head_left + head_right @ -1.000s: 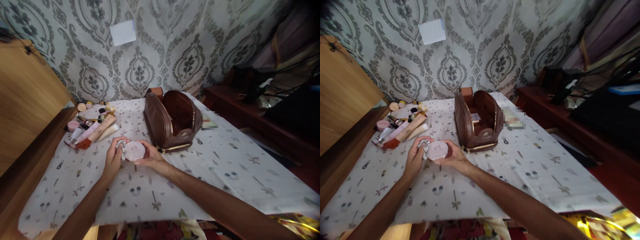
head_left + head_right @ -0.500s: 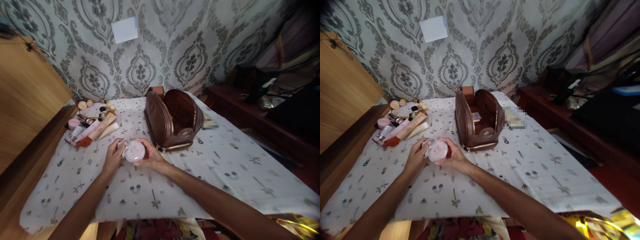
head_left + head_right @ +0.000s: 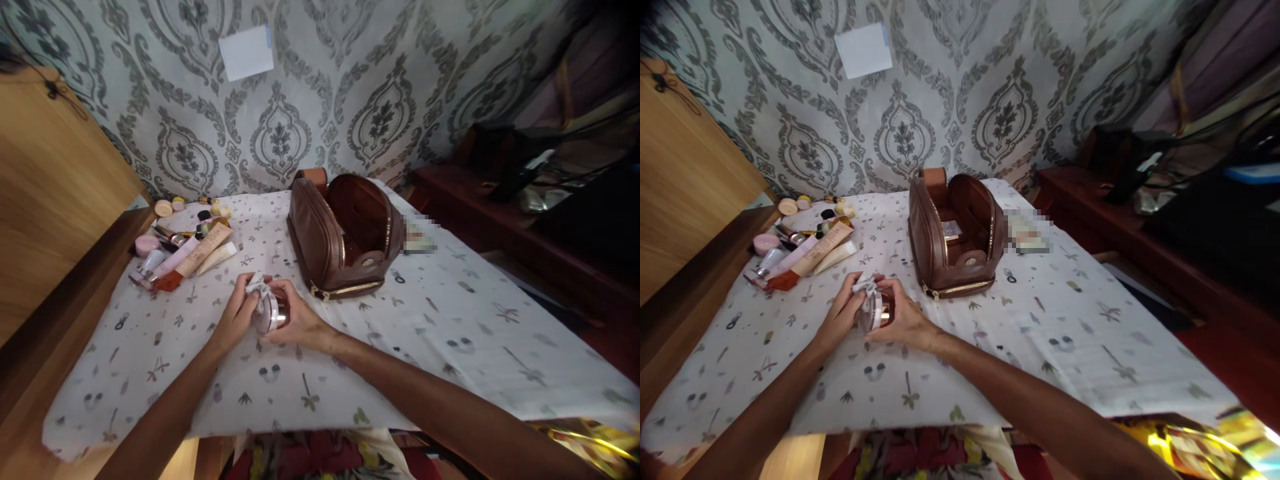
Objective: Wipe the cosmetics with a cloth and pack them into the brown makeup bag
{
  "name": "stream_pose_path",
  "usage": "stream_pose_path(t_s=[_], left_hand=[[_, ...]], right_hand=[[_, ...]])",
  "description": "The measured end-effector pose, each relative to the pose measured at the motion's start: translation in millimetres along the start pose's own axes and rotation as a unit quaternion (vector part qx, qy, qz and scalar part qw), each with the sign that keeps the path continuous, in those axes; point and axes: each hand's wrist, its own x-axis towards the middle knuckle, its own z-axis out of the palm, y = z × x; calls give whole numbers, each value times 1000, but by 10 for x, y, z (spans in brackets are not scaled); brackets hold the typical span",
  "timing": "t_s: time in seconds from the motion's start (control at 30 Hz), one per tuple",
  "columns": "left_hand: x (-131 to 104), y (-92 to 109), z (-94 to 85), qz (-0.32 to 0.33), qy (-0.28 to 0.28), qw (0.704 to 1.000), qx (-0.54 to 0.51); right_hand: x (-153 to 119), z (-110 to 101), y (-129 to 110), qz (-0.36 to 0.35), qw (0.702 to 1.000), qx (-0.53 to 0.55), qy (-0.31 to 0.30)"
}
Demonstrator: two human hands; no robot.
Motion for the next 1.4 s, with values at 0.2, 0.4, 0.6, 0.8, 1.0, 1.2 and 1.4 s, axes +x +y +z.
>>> stream_pose_path(t_s=[0.2, 0.4, 0.6, 0.8, 1.0, 1.2, 1.4], left_hand=[[69, 4, -112, 28, 23, 998, 46], [44, 69, -130, 68, 12, 996, 58], [2, 109, -134, 138, -20, 986, 93], [-8, 111, -120, 222, -39, 968, 110], [-33, 131, -104, 231, -62, 956, 171], [-24, 113, -122, 234, -35, 949, 209], [-16, 62, -119, 110, 90, 974, 176]], right_hand=[[28, -22, 49, 5, 1000, 30, -1], [32, -39, 75, 12, 1000, -7, 19], [47, -50, 109, 1, 1000, 2, 20], [72, -44, 116, -21, 997, 67, 17], [100, -95, 77, -16, 993, 106, 54], [92, -96, -7, 10, 978, 205, 40], [74, -118, -52, 51, 966, 252, 3]])
